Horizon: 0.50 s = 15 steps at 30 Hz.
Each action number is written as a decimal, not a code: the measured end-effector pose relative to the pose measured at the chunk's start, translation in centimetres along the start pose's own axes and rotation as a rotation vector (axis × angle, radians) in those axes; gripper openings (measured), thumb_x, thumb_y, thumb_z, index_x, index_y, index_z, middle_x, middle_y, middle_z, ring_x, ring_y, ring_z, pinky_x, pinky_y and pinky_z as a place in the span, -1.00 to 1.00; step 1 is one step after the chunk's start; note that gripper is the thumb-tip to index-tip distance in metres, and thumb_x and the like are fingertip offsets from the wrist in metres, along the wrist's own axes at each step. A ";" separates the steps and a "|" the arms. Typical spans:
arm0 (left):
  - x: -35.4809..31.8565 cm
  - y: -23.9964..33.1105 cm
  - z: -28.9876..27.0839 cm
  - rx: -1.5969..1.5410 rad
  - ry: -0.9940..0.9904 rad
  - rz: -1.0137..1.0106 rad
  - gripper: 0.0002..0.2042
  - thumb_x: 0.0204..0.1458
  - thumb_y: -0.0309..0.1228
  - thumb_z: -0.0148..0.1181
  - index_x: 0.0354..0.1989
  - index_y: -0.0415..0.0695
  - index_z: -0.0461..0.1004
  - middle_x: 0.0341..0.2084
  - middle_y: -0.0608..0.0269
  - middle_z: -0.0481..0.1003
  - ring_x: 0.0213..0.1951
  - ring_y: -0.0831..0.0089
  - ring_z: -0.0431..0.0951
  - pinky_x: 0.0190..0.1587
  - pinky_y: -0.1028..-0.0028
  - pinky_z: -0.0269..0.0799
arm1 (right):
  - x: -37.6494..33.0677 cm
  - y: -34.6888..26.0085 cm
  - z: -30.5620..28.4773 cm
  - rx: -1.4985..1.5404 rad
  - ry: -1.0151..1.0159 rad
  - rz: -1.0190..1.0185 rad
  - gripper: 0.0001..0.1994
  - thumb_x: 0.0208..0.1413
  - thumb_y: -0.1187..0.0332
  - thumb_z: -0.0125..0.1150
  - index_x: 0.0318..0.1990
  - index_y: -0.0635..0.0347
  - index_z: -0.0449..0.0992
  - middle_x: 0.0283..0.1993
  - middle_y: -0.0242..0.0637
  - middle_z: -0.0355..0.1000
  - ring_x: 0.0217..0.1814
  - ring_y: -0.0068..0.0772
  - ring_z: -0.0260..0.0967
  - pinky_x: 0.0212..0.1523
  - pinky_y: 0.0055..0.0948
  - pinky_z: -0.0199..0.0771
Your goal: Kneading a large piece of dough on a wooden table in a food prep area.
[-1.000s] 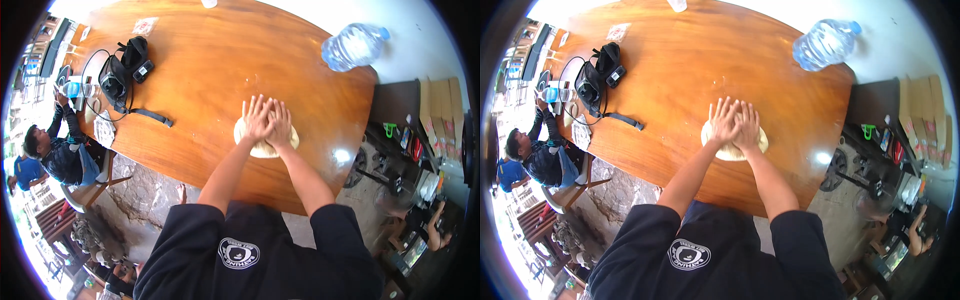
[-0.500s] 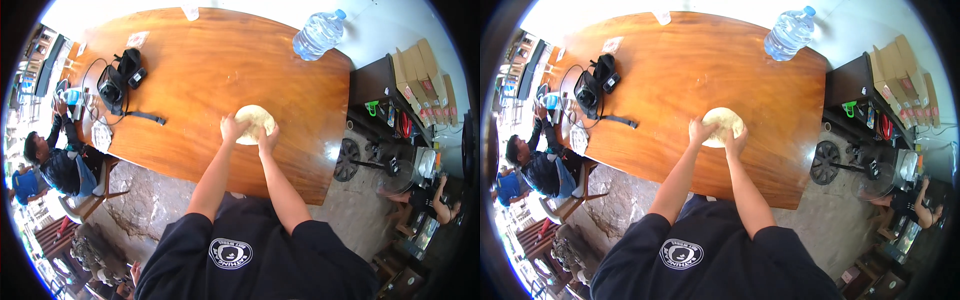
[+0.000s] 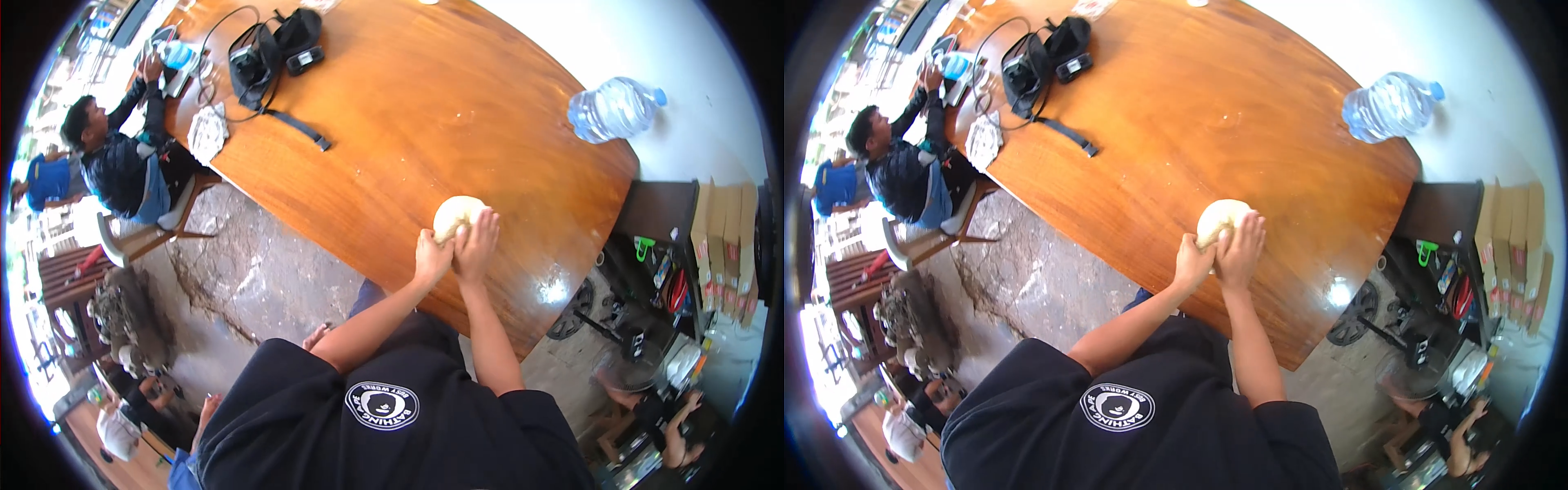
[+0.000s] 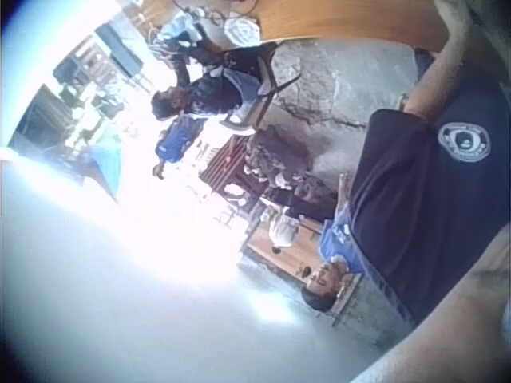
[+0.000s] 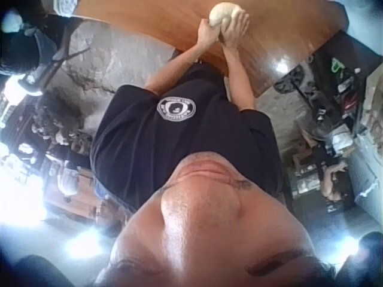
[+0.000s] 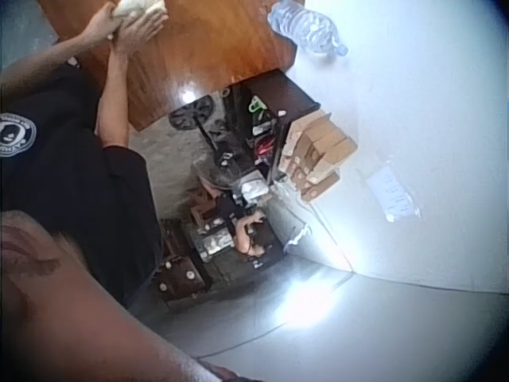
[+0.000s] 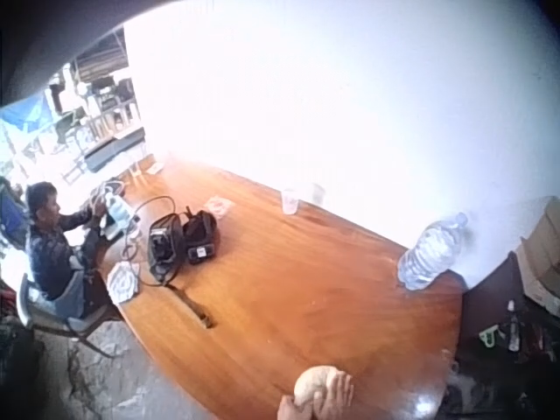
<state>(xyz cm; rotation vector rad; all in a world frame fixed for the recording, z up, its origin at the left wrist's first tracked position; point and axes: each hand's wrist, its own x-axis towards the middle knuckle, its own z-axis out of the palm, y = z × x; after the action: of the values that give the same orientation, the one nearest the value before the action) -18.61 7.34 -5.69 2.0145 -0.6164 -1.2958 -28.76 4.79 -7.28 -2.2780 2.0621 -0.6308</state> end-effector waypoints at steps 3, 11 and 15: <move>2.9 -3.9 -2.4 0.557 0.180 0.504 -0.74 -0.01 -0.33 0.26 -0.22 -0.24 0.51 -0.25 -0.13 0.54 -0.12 -0.05 0.54 -0.04 0.11 0.46 | -3.3 -0.4 0.5 -0.006 -0.209 -0.160 -0.29 0.29 -0.03 -0.08 0.30 0.53 0.21 0.43 0.16 0.10 0.56 0.09 -0.12 0.52 0.04 -0.27; 13.4 6.5 -4.1 0.240 -0.030 0.481 -0.71 0.20 -0.25 0.08 -0.13 -0.22 0.56 -0.14 -0.14 0.54 -0.01 -0.08 0.49 0.02 0.09 0.42 | 14.3 3.4 -3.6 0.620 -1.172 0.252 -0.41 0.20 -0.04 0.12 0.14 0.34 0.47 0.22 0.04 0.40 0.25 -0.07 0.38 0.20 -0.16 0.39; 17.4 8.2 2.7 0.344 -0.235 1.009 -0.52 0.29 -0.11 -0.06 0.19 -0.25 0.39 0.16 -0.14 0.39 0.27 -0.08 0.29 0.30 0.13 0.21 | 14.7 6.9 1.0 0.439 -0.127 0.328 -0.59 0.31 0.16 0.01 0.08 0.35 0.48 0.23 0.11 0.38 0.25 0.06 0.36 0.20 -0.10 0.39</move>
<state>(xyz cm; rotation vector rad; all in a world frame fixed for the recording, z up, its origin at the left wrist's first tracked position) -14.45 -10.90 -11.01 1.3965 -1.7692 -0.8053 -34.30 -10.50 -5.76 -1.6570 1.9372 -0.7956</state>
